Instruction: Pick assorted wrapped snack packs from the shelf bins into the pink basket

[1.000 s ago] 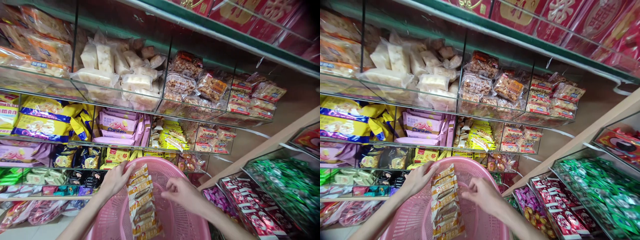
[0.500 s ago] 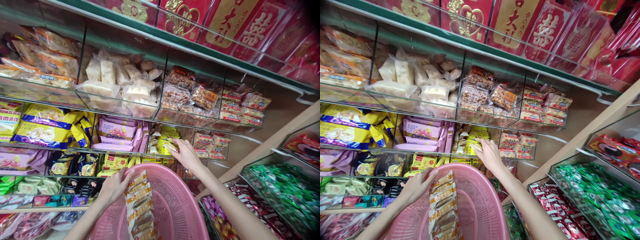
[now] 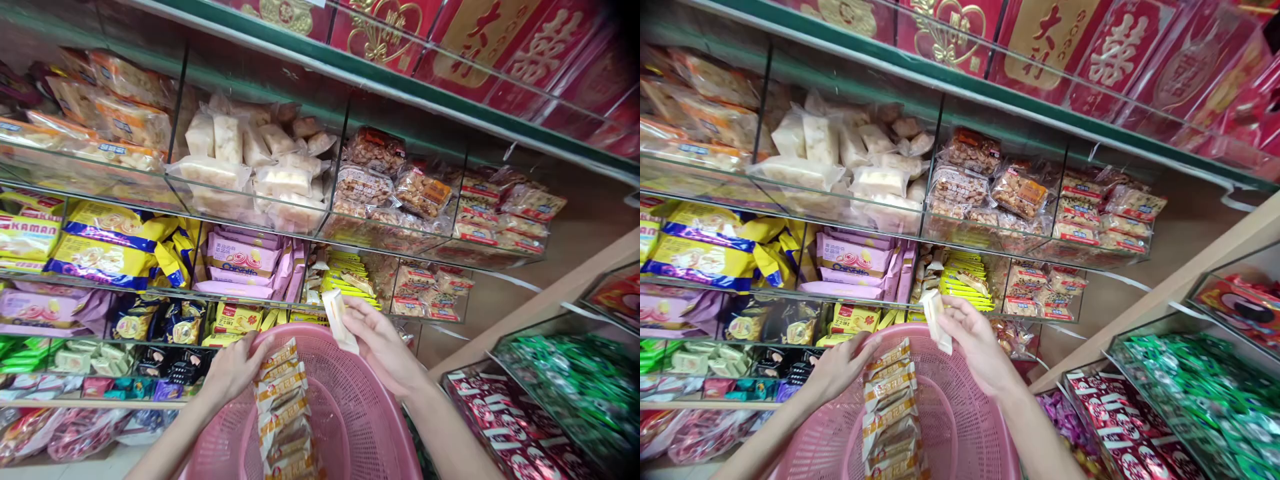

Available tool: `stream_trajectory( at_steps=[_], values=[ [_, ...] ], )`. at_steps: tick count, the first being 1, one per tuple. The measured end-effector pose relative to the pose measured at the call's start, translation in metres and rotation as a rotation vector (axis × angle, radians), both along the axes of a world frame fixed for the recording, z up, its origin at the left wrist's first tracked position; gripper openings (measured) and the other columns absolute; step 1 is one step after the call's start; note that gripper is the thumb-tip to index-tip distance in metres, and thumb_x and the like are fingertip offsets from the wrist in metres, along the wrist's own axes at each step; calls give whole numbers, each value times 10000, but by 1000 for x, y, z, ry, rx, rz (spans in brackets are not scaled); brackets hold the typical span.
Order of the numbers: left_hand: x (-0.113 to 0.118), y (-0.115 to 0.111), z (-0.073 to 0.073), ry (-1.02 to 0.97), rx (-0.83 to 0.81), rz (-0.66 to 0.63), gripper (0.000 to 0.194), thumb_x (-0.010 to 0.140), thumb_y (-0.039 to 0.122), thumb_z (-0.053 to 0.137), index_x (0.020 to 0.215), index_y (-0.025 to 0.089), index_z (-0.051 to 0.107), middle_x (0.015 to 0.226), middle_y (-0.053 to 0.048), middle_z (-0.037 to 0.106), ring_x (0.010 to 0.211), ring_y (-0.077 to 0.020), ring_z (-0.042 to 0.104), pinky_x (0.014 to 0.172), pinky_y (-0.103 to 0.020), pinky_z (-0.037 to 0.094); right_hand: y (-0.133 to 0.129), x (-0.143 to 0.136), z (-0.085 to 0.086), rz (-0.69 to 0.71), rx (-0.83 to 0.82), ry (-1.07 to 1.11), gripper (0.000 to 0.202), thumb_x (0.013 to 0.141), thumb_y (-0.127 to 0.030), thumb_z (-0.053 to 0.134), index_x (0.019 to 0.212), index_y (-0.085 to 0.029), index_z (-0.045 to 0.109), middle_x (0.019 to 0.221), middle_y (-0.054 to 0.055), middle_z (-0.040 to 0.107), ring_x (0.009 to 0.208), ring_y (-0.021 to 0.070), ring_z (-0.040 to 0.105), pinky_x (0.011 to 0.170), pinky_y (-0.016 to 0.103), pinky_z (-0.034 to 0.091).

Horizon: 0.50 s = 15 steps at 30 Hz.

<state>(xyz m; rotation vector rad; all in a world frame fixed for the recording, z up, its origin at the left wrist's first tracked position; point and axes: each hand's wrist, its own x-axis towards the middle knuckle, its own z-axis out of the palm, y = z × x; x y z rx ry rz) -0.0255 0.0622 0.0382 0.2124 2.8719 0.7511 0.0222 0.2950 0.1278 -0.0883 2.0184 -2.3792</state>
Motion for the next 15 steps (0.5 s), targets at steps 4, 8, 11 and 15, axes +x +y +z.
stream_trajectory(
  at_steps=[4,8,11,15],
  values=[
    [-2,2,-4,3,13,-10,601,829,629,198,1050,201,557,1017,-159,693,1028,-329,612,825,-405,423,-10,14,-17,154,-375,-190,342,767,-314,671,1085,-210,598,891,35,671,729,111,614,683,228,466],
    [-2,2,-2,13,-1,-25,584,833,628,188,991,205,558,965,-152,701,981,-330,631,802,-400,430,-11,16,-29,217,-504,-237,265,819,-282,614,1065,-182,615,883,70,689,704,101,620,655,208,468],
    [-1,0,0,14,-1,-23,568,844,604,197,1042,204,548,981,-148,697,999,-324,624,808,-396,425,-13,17,-33,264,-508,-226,288,843,-264,581,1112,-165,600,911,96,689,667,84,600,611,184,449],
    [1,-2,4,3,-22,-3,567,846,598,201,1068,219,558,973,-135,701,992,-325,624,803,-400,421,-18,18,-36,291,-436,-206,382,819,-228,606,1192,-170,555,995,114,675,693,91,593,618,192,446]
  ],
)
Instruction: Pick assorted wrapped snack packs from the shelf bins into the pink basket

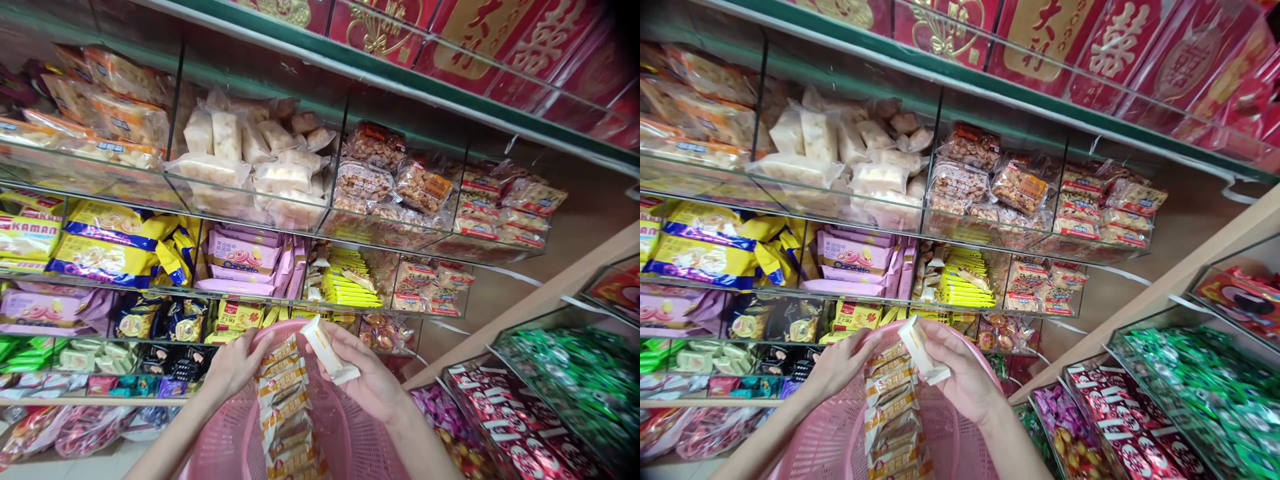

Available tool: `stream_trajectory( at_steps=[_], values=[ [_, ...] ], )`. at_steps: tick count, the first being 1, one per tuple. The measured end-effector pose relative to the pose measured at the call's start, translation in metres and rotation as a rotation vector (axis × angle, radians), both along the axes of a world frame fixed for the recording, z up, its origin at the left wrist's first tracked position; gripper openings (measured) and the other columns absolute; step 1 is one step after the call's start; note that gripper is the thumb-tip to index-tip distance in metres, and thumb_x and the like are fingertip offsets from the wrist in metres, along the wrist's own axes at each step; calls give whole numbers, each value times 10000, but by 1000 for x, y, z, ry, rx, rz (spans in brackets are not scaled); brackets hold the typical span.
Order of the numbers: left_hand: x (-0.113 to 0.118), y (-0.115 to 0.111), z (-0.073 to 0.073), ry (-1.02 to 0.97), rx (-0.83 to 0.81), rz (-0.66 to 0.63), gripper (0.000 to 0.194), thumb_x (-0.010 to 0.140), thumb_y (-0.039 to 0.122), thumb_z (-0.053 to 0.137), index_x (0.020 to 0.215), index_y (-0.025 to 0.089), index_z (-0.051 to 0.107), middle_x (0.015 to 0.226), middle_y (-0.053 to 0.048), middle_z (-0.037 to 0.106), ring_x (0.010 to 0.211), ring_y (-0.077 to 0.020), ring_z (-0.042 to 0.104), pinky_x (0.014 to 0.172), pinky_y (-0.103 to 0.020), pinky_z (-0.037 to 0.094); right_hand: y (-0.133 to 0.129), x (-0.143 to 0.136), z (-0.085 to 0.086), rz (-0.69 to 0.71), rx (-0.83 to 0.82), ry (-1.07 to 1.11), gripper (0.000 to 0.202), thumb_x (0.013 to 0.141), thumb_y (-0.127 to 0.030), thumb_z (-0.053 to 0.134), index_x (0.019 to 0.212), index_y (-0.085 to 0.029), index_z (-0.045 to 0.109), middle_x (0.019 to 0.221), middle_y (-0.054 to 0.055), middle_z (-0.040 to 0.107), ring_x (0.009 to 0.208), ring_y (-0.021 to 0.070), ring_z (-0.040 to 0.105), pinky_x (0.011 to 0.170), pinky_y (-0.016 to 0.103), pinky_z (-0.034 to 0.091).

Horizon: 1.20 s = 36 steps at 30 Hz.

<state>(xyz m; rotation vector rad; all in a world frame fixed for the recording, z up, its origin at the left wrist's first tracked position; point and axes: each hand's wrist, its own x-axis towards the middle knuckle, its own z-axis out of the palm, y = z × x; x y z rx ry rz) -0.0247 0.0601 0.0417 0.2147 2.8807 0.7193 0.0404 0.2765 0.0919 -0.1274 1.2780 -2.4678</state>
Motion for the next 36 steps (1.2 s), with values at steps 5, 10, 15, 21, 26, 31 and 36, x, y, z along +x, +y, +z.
stream_trajectory(
  at_steps=[5,10,15,21,26,31,36],
  values=[
    [2,-1,3,-2,-14,24,580,839,609,200,1078,227,567,981,-129,702,991,-323,624,788,-384,423,-7,1,1,24,40,6,399,752,-205,671,1142,-189,593,1023,59,652,758,98,592,672,201,456],
    [2,-3,2,6,-22,1,596,835,623,169,1038,225,564,958,-129,701,975,-334,630,762,-389,430,-10,2,1,75,80,36,411,694,-181,717,1094,-183,618,1027,47,644,875,124,596,779,225,447],
    [0,-3,1,5,-35,-11,610,831,637,151,1022,228,562,956,-135,700,973,-340,630,766,-402,432,-9,4,-4,76,125,23,384,692,-169,719,1064,-191,626,1021,33,647,896,124,595,814,238,439],
    [0,-2,1,2,-34,-19,593,834,630,156,1026,230,549,944,-136,701,978,-353,627,768,-413,430,-12,6,-1,80,105,5,445,698,-171,709,1120,-198,571,1123,58,607,981,170,586,847,289,439],
    [2,0,5,-1,-37,-2,558,840,612,160,930,232,559,930,-129,705,975,-348,631,768,-406,428,-20,13,0,34,24,-26,515,673,-123,722,1131,-243,519,1011,5,632,876,141,616,789,283,471],
    [4,2,5,10,-43,4,544,841,603,176,942,233,561,940,-129,706,978,-330,632,766,-386,423,-27,21,-2,-55,11,-34,490,647,-87,745,1049,-242,513,885,-25,639,856,129,615,795,276,465],
    [4,1,1,30,-25,-27,541,848,602,177,934,226,557,894,-123,705,930,-303,646,728,-356,422,-30,26,0,-120,40,-12,424,627,-106,769,916,-250,494,943,-53,595,874,109,586,792,243,435]
  ],
)
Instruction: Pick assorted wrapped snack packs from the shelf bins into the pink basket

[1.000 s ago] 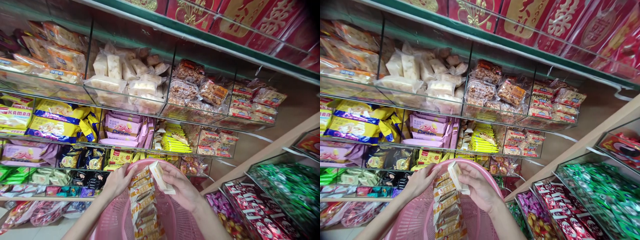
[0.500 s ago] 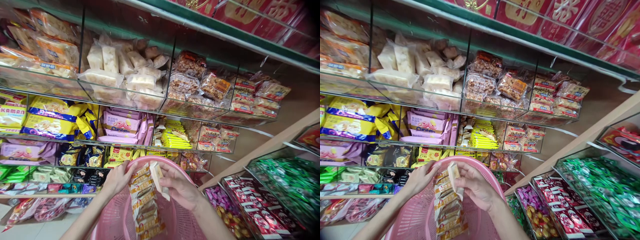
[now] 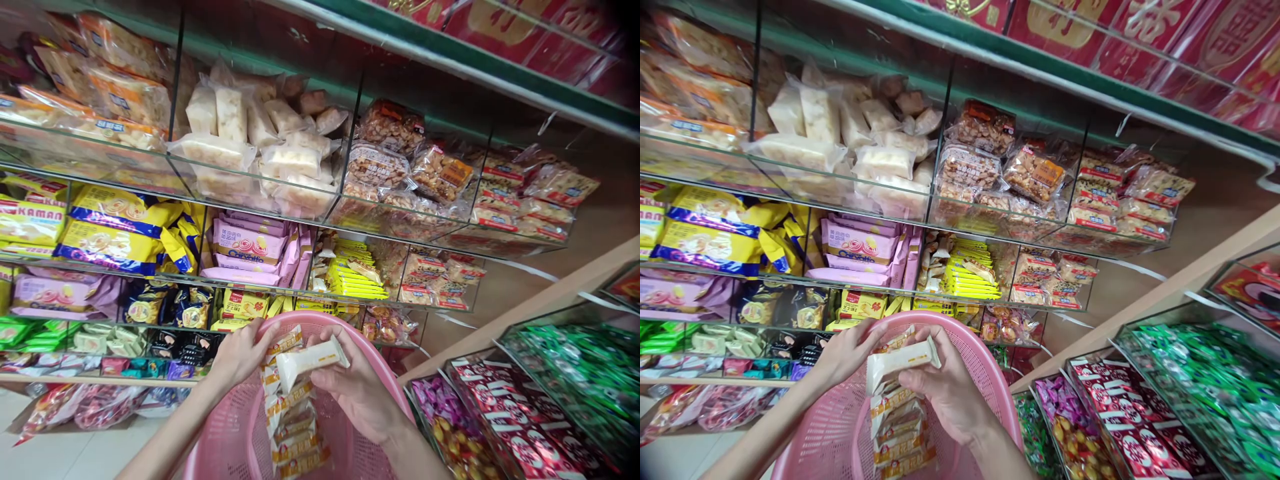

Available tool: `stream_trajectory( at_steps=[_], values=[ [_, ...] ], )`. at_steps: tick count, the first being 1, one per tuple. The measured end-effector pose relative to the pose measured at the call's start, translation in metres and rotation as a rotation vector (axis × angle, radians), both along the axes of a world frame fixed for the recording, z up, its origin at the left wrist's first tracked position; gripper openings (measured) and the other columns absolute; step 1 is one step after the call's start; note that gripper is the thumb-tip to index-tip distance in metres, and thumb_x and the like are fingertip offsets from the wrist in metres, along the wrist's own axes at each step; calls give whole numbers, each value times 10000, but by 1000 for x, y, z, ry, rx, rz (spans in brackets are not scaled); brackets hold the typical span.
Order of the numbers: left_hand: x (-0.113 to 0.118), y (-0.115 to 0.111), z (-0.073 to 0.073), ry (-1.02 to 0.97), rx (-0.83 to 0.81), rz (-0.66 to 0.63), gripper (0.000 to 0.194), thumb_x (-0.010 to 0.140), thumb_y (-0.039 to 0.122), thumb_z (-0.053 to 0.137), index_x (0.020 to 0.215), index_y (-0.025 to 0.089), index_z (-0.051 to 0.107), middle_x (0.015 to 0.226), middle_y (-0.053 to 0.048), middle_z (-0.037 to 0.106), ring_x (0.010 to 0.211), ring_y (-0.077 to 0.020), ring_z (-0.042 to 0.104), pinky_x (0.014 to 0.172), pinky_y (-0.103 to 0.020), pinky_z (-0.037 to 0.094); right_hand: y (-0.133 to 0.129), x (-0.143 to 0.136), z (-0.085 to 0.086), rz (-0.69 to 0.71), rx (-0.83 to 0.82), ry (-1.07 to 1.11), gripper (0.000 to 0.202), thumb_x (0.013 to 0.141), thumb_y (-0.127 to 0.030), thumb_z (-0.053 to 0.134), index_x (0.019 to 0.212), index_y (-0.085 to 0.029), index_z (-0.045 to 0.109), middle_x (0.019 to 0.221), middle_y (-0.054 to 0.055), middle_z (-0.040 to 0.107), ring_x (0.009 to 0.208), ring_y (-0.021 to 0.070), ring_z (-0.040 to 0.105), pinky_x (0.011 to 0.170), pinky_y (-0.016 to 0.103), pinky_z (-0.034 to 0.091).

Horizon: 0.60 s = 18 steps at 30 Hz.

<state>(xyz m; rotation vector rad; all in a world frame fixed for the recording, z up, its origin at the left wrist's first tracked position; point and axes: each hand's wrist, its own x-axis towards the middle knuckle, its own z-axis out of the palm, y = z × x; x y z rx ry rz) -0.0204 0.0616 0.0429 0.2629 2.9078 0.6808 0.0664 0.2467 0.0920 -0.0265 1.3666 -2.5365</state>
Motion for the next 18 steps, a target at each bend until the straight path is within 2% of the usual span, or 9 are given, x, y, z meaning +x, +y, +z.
stream_trajectory(
  at_steps=[10,14,18],
  values=[
    [1,-3,-5,13,4,-4,581,845,620,169,1007,226,563,949,-125,704,961,-314,637,745,-371,426,-2,4,-1,-7,32,24,435,647,-127,764,937,-251,464,973,-39,579,891,110,564,827,255,421],
    [2,-4,-4,9,-9,10,599,844,621,180,1111,229,545,992,-132,699,972,-329,633,752,-386,426,-4,6,0,-14,32,12,441,628,-140,775,922,-251,466,956,-40,579,888,115,566,822,258,426],
    [2,-5,-2,2,-14,14,593,845,616,185,1108,229,550,991,-134,699,967,-332,636,757,-389,425,-7,7,1,-25,47,-2,449,610,-163,788,919,-251,475,959,-34,583,892,125,569,830,268,427]
  ],
)
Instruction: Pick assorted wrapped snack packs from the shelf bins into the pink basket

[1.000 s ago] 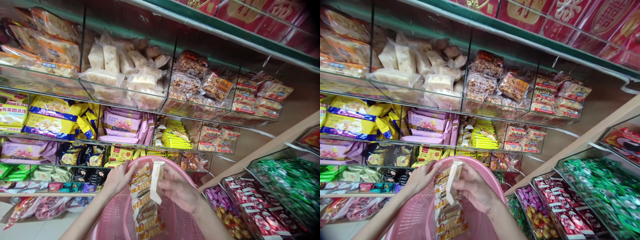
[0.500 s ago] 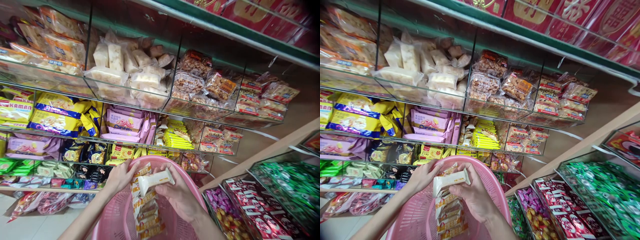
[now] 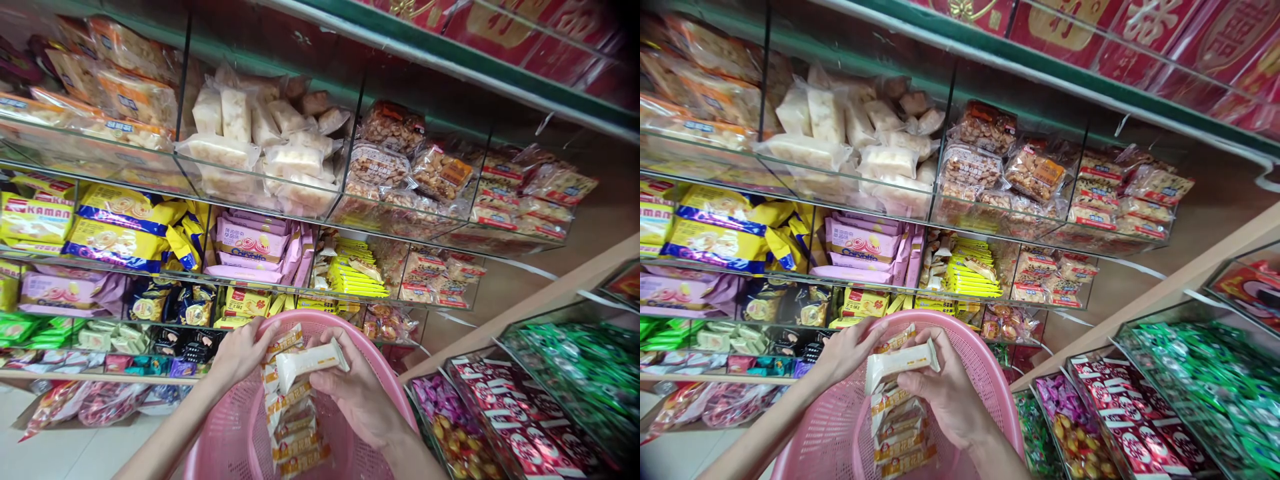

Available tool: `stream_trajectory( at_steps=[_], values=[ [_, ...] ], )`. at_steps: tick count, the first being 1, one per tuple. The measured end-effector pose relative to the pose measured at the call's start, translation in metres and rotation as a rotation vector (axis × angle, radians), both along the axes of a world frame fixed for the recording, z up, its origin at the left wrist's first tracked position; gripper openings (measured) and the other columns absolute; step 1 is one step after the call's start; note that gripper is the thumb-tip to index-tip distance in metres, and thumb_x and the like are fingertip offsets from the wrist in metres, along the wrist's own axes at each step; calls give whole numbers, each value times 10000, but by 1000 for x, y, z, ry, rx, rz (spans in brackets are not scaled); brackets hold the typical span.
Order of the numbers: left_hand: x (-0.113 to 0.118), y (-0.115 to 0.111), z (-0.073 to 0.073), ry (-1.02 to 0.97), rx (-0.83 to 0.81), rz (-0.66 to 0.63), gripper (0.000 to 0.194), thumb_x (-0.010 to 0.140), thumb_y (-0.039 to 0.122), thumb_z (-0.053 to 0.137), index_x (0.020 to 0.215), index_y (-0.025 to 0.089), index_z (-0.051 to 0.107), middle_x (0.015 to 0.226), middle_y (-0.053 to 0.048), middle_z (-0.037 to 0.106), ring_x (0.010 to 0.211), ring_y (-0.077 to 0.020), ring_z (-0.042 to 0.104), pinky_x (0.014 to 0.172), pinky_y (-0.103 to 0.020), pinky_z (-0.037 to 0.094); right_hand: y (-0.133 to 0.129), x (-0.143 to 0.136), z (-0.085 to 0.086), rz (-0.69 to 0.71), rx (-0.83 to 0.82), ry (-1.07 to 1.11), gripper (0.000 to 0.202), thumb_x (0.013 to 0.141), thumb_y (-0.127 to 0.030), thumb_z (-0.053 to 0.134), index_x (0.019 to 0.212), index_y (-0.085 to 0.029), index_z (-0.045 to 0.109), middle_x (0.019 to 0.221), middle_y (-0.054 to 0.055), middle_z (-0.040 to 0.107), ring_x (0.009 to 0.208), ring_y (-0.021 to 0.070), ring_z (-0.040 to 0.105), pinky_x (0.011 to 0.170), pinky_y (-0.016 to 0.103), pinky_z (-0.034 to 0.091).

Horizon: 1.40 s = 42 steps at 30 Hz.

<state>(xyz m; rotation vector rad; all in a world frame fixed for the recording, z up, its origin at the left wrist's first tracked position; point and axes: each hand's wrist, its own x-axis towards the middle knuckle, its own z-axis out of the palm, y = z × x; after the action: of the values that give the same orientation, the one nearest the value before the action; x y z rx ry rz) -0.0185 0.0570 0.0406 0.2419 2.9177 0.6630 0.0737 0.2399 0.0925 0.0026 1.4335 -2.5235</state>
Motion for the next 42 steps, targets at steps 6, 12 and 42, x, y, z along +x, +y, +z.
stream_trajectory(
  at_steps=[6,12,42],
  values=[
    [0,-2,1,-9,0,-4,588,845,609,191,1087,213,552,994,-146,697,981,-327,628,760,-383,425,-2,1,-2,4,15,16,454,616,-171,787,943,-254,482,963,-33,575,888,124,563,809,257,419],
    [1,-1,1,-14,-9,-2,586,842,618,184,1051,215,554,953,-134,702,967,-322,633,761,-383,430,-4,3,-5,-5,43,40,441,636,-179,777,951,-260,479,968,-33,566,912,131,556,825,269,411],
    [2,0,0,-2,27,-19,565,845,613,183,1005,228,563,960,-128,702,976,-328,629,780,-406,425,-7,7,-12,-45,53,64,464,688,-205,748,1022,-266,432,889,-21,635,780,126,607,716,268,454]
  ],
)
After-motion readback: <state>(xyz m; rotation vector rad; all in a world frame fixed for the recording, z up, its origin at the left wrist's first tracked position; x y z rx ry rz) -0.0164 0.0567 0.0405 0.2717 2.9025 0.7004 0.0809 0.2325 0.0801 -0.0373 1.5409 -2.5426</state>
